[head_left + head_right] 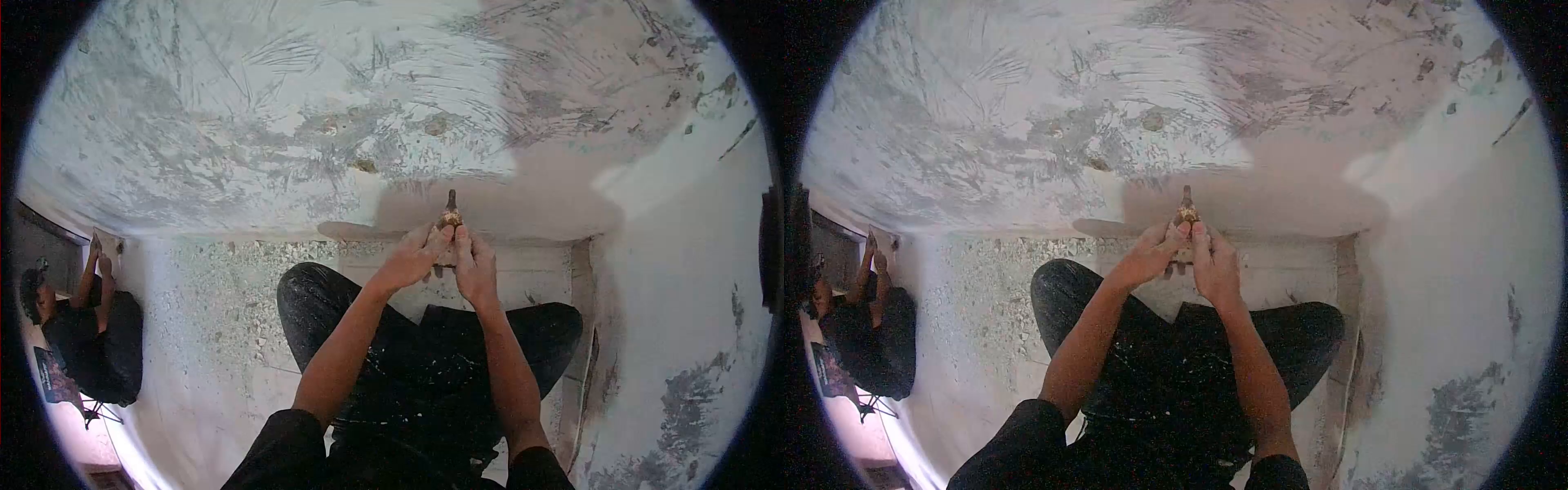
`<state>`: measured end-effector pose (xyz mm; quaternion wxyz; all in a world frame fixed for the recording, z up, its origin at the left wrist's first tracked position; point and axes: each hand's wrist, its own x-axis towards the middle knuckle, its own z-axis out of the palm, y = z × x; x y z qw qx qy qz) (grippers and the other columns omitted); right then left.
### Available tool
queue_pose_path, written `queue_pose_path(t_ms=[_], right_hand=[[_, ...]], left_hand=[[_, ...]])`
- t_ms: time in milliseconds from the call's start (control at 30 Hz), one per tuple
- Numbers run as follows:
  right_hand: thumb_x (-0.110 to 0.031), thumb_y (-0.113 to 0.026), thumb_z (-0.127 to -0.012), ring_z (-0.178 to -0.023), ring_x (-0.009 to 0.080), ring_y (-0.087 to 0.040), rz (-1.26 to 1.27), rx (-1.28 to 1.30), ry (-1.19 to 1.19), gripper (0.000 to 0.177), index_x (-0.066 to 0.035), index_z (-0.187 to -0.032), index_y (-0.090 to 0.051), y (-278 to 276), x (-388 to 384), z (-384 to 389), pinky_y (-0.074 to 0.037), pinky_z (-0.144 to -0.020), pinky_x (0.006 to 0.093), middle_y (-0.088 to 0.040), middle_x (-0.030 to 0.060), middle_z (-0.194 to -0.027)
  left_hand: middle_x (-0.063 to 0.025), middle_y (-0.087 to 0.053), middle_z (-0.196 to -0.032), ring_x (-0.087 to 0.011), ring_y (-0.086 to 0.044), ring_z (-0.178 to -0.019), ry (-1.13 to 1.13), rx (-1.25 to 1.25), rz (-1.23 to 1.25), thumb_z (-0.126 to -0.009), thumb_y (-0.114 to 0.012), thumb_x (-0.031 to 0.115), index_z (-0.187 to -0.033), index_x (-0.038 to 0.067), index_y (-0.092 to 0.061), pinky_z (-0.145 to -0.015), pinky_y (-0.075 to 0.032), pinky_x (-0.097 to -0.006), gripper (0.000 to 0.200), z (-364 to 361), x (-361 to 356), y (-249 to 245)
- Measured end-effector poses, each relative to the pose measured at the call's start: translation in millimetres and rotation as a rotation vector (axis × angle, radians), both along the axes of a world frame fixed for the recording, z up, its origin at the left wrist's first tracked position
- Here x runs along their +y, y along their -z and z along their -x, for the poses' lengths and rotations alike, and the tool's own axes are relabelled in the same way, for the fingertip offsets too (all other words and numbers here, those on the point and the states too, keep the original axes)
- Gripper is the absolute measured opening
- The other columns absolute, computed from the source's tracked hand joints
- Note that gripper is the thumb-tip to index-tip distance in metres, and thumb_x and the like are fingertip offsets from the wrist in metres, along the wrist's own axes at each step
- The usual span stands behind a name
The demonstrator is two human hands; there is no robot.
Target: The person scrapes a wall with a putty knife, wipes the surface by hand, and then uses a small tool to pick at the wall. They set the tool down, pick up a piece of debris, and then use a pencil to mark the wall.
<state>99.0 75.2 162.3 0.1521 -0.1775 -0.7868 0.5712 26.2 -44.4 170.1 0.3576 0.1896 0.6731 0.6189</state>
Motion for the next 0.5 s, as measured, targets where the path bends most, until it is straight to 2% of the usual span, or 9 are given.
queue_pose_path(t_ms=[33, 67, 167, 267, 367, 400, 433, 467, 500], right_hand=[[-0.034, -0.042, -0.093, -0.079, 0.0286, -0.059, 0.012, -0.055, 0.006, 0.042, 0.004, -0.103, -0.058, -4, -2, 0, -0.043, -0.075, 0.0356, -0.061, 0.0222, -0.084], [-0.034, -0.042, -0.093, -0.079, 0.0286, -0.059, 0.015, -0.061, 0.002, 0.042, 0.004, -0.103, -0.058, -1, -2, 2, -0.043, -0.075, 0.0356, -0.061, 0.0222, -0.084], [-0.034, -0.046, -0.091, -0.071, 0.0268, -0.058, 0.009, -0.026, 0.066, 0.041, 0.005, -0.097, -0.059, 7, 2, 4, -0.044, -0.069, 0.0356, -0.061, 0.0199, -0.078], [-0.033, -0.048, -0.09, -0.069, 0.0235, -0.058, -0.126, -0.15, 0.071, 0.039, 0.005, -0.095, -0.059, 9, 7, 4, -0.044, -0.065, 0.035, -0.062, 0.0169, -0.077], [-0.029, -0.052, -0.089, -0.071, 0.0208, -0.057, 0.023, -0.029, 0.084, 0.035, 0.005, -0.094, -0.059, -11, 0, -8, -0.044, -0.065, 0.0338, -0.061, 0.0155, -0.08], [-0.026, -0.054, -0.087, -0.072, 0.0199, -0.056, -0.076, 0.05, 0.08, 0.031, 0.004, -0.094, -0.059, -24, -2, -19, -0.045, -0.065, 0.0329, -0.06, 0.0142, -0.081], [-0.022, -0.057, -0.086, -0.072, 0.019, -0.056, -0.176, 0.14, 0.071, 0.028, 0.004, -0.095, -0.06, -30, -4, -26, -0.045, -0.065, 0.032, -0.06, 0.0128, -0.082], [-0.022, -0.057, -0.086, -0.072, 0.019, -0.056, -0.186, 0.153, 0.049, 0.028, 0.004, -0.095, -0.06, -28, -6, -34, -0.045, -0.065, 0.032, -0.06, 0.0128, -0.082], [-0.02, -0.058, -0.085, -0.074, 0.0193, -0.056, -0.187, 0.232, 0.117, 0.026, 0.003, -0.096, -0.06, -23, -9, -47, -0.044, -0.068, 0.0319, -0.059, 0.0124, -0.082]], left_hand=[[-0.0048, -0.055, -0.079, -0.0118, -0.054, -0.06, -0.022, 0.054, 0.02, -0.092, -0.043, 0.042, -0.096, -0.001, -0.054, -0.047, -0.043, -0.0267, 0.045, -2, 1, -4], [-0.0028, -0.054, -0.07, -0.0094, -0.051, -0.05, -0.044, 0.106, 0.039, -0.092, -0.042, 0.042, -0.09, -0.001, -0.054, -0.039, -0.039, -0.0253, 0.044, -3, 2, -7], [-0.0003, -0.049, -0.059, -0.0101, -0.046, -0.042, -0.078, 0.169, 0.095, -0.092, -0.042, 0.041, -0.086, -0.001, -0.054, -0.037, -0.037, -0.0252, 0.044, -4, 6, -11], [0.0005, -0.048, -0.056, -0.0085, -0.047, -0.044, -0.082, 0.112, 0.12, -0.092, -0.043, 0.042, -0.083, 0.001, -0.055, -0.037, -0.036, -0.0248, 0.044, -3, 10, -5], [-0.0007, -0.052, -0.064, -0.0086, -0.051, -0.053, -0.143, 0.135, 0.055, -0.092, -0.043, 0.044, -0.085, 0.003, -0.056, -0.045, -0.041, -0.0246, 0.044, -9, 12, -2], [-0.0007, -0.052, -0.064, -0.0086, -0.051, -0.053, -0.157, 0.133, 0.048, -0.092, -0.043, 0.044, -0.085, 0.003, -0.056, -0.045, -0.041, -0.0246, 0.044, -16, 14, 4], [-0.0015, -0.055, -0.07, -0.0086, -0.053, -0.06, -0.194, 0.005, -0.038, -0.092, -0.042, 0.044, -0.088, 0.004, -0.057, -0.052, -0.044, -0.0253, 0.043, -25, 16, 12], [-0.0022, -0.058, -0.076, -0.0087, -0.055, -0.068, -0.231, -0.117, -0.128, -0.092, -0.041, 0.044, -0.091, 0.005, -0.059, -0.059, -0.046, -0.0259, 0.043, -31, 19, 17], [-0.0022, -0.058, -0.076, -0.0087, -0.055, -0.068, -0.253, -0.117, -0.138, -0.092, -0.041, 0.044, -0.091, 0.005, -0.059, -0.059, -0.046, -0.0259, 0.043, -40, 22, 13]])
